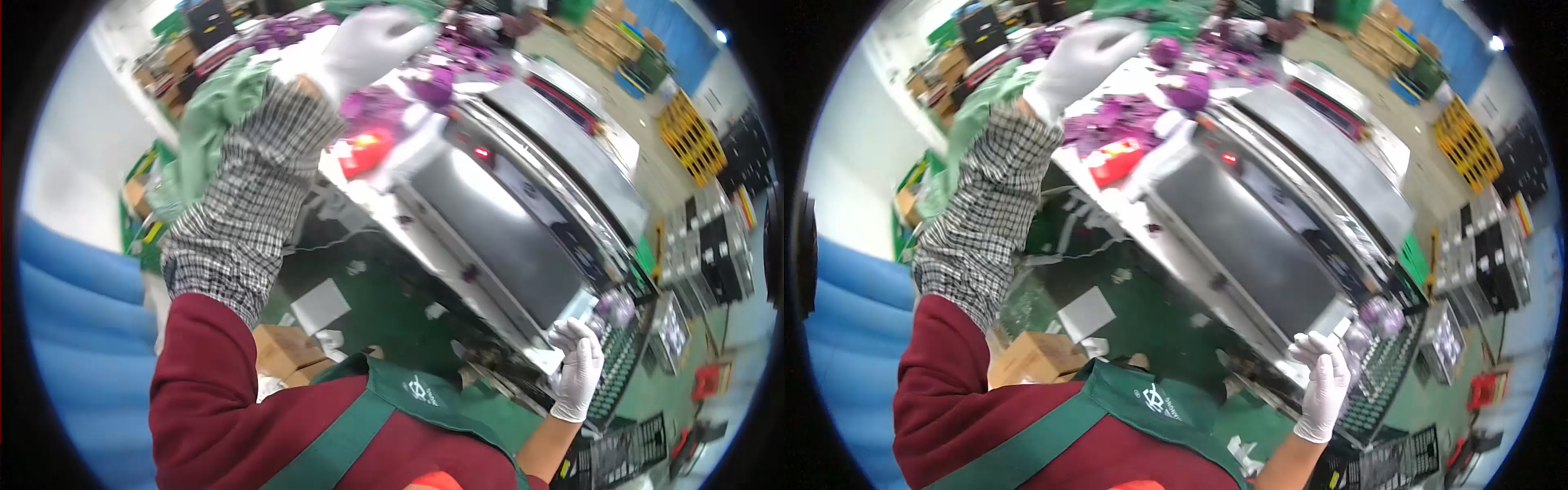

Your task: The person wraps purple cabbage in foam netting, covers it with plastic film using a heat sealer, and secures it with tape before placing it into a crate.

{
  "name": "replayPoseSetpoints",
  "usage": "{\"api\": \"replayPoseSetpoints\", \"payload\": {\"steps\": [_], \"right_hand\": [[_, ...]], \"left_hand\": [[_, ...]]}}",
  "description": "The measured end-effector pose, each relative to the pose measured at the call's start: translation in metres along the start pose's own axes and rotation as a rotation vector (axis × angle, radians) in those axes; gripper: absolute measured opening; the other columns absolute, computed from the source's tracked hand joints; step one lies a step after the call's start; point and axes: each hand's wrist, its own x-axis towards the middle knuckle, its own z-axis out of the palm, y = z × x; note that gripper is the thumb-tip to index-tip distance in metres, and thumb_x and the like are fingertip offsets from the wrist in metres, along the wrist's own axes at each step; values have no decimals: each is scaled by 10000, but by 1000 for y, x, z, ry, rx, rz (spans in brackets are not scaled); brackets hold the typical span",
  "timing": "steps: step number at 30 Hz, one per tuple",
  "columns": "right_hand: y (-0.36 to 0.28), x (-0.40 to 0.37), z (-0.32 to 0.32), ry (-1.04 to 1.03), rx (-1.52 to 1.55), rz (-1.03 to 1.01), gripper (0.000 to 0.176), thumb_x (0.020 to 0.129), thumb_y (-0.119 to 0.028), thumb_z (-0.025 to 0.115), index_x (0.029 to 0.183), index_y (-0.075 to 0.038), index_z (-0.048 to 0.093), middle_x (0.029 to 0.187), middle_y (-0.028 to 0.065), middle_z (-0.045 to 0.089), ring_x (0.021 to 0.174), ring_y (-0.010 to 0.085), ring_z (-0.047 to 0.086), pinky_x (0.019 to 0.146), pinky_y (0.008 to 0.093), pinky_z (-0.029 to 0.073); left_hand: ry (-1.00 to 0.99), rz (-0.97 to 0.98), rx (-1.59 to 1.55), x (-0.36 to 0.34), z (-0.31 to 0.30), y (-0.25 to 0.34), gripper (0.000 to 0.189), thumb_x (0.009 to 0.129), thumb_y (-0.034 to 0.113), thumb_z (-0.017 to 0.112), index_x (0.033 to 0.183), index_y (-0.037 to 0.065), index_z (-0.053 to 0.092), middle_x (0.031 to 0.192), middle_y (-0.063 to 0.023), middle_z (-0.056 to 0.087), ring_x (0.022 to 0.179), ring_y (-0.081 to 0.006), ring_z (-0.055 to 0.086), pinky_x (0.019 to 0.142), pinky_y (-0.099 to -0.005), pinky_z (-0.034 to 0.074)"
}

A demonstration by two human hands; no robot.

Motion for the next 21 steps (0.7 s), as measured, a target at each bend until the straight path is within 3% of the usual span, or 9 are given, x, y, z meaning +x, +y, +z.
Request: {"api": "replayPoseSetpoints", "payload": {"steps": [2,4,8,10,11,14,15,20,21], "right_hand": [[-2,10,57,-134,-46,8,341,892,-206,522,1091,70,542,991,192,623,868,256,627,815,345,485],[-5,20,112,-218,-56,68,342,877,-195,532,1089,73,545,988,177,626,864,241,625,826,330,479],[1,56,202,-411,-101,197,301,872,-164,547,1077,57,562,972,134,632,875,196,616,832,297,468],[12,78,239,-509,-98,230,265,870,-123,553,1079,40,569,969,114,632,881,173,608,814,276,467],[18,88,255,-531,-87,264,250,870,-92,541,1083,37,569,970,107,630,876,163,605,816,275,466],[25,119,301,-586,-157,311,245,864,-45,513,1086,45,564,979,103,626,892,149,595,839,277,464],[30,130,314,-595,-136,312,246,861,-33,507,1086,47,563,983,102,624,895,144,593,840,274,464],[62,204,357,-505,-77,372,268,845,-2,479,1095,54,558,998,110,621,926,153,583,866,282,451],[68,219,371,-499,-27,319,262,853,-34,502,1095,44,565,995,105,622,911,153,584,835,276,456]], "left_hand": [[-69,-411,68,-79,-56,-71,300,849,250,558,973,-14,623,869,-110,651,815,-159,603,740,-266,451],[-101,-633,68,-144,-103,-120,306,853,246,547,978,-25,617,881,-103,652,802,-145,589,755,-266,441],[-39,-856,-51,-244,-131,-196,272,826,224,562,890,-35,615,808,-81,637,751,-145,567,713,-282,449],[-86,-841,51,-260,-126,-211,294,805,255,575,879,-26,615,777,-95,634,705,-158,569,680,-295,453],[-126,-878,34,-267,-118,-225,364,790,345,546,891,11,647,884,-167,643,848,-292,615,759,-349,471],[-108,-799,104,-269,-81,-273,372,781,302,617,1010,8,627,904,-161,655,811,-238,637,740,-322,491],[-137,-851,70,-257,-72,-289,371,789,344,579,1009,50,633,938,-160,640,881,-288,616,778,-344,482],[-90,-583,223,-200,-15,-415,217,795,263,545,942,138,643,873,-124,627,834,-322,590,743,-388,478],[-198,-573,289,-196,1,-450,292,761,220,570,1036,125,598,963,-142,602,877,-321,579,747,-393,478]]}}
